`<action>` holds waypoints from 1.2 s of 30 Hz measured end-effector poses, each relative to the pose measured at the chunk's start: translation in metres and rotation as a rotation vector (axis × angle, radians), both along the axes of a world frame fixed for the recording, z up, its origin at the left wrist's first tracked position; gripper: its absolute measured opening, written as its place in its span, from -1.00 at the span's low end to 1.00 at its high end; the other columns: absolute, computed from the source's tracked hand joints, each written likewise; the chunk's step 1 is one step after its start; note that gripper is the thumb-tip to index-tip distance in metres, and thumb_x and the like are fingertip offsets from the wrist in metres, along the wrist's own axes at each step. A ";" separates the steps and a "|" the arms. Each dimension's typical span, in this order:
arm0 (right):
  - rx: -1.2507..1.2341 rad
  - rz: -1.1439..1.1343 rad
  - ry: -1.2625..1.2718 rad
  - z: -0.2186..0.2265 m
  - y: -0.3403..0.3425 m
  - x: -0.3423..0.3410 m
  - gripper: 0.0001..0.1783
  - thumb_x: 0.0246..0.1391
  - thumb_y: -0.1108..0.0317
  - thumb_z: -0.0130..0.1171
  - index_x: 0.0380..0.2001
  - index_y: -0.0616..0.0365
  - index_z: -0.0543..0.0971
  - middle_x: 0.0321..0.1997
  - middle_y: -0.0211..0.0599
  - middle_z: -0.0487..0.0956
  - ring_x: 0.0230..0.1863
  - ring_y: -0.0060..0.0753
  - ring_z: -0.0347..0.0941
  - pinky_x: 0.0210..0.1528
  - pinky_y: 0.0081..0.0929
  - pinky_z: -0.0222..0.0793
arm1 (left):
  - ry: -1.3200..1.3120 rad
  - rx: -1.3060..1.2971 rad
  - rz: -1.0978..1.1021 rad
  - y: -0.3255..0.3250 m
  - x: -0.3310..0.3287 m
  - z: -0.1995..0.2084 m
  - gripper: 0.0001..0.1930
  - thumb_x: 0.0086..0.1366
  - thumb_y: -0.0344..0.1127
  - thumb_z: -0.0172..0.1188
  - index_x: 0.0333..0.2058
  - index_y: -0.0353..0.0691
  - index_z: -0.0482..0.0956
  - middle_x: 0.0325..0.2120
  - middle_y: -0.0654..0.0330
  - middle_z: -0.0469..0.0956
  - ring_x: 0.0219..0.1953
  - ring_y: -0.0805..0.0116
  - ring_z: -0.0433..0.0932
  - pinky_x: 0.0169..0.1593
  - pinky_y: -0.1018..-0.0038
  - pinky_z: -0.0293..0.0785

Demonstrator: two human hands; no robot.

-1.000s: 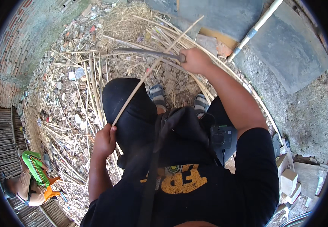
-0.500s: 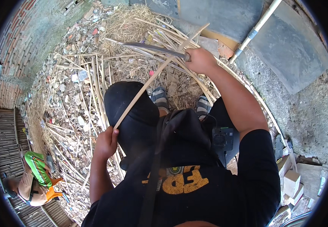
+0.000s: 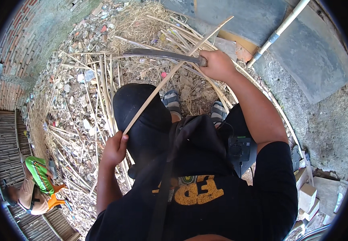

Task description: The person uses a knife to shave thin strips of wood from a bamboo stick by pulling the blade along its length. They hold the bamboo stick by hand and rest it against other bamboo pieces while repeating the shaving action.

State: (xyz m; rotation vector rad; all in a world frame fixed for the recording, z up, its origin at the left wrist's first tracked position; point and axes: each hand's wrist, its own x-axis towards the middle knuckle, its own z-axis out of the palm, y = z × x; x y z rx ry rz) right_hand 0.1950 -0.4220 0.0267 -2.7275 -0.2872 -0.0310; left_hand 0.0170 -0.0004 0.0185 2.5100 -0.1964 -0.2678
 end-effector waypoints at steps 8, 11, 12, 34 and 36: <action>0.011 0.007 -0.019 -0.003 -0.002 -0.001 -0.69 -0.09 0.22 0.32 -0.22 0.00 0.62 -0.40 -0.11 0.66 -0.25 0.04 0.62 -0.18 -0.04 0.53 | 0.012 -0.006 0.019 -0.001 0.000 0.002 -0.57 0.51 -0.07 -0.02 -0.46 -0.30 0.34 -0.68 -0.13 0.38 -0.57 -0.24 0.41 -0.47 0.12 0.29; 0.053 0.032 -0.046 -0.004 -0.001 0.000 -0.69 -0.10 0.24 0.31 -0.23 0.05 0.63 -0.47 -0.03 0.62 -0.32 0.10 0.59 -0.22 -0.04 0.50 | 0.012 0.003 0.035 0.000 -0.003 0.003 -0.57 0.51 -0.07 0.00 -0.46 -0.31 0.35 -0.68 -0.13 0.39 -0.58 -0.22 0.42 -0.46 0.13 0.30; 0.076 0.039 -0.065 -0.006 -0.003 -0.001 -0.68 -0.11 0.25 0.31 -0.23 0.08 0.63 -0.50 0.01 0.60 -0.35 0.13 0.58 -0.24 -0.04 0.49 | 0.020 0.003 0.036 -0.001 -0.002 0.003 -0.57 0.50 -0.07 0.00 -0.46 -0.31 0.36 -0.68 -0.12 0.39 -0.58 -0.21 0.43 -0.46 0.13 0.30; -0.011 0.071 -0.107 -0.005 -0.006 0.002 -0.73 -0.17 0.26 0.31 -0.30 -0.05 0.60 -0.42 -0.14 0.64 -0.30 0.06 0.61 -0.25 -0.01 0.52 | 0.227 -0.124 -0.049 0.024 0.028 0.036 -0.77 0.47 -0.21 0.08 -0.24 -0.30 0.45 -0.67 0.07 0.47 -0.63 0.21 0.45 -0.48 0.30 0.30; -0.040 0.057 -0.075 -0.004 -0.007 0.004 -0.72 -0.18 0.26 0.31 -0.29 -0.06 0.59 -0.42 -0.17 0.65 -0.30 0.04 0.62 -0.25 -0.02 0.53 | 0.275 -0.081 -0.057 0.024 0.036 0.037 -0.76 0.48 -0.20 0.07 -0.17 -0.29 0.45 -0.67 0.04 0.49 -0.63 0.13 0.49 -0.48 0.27 0.32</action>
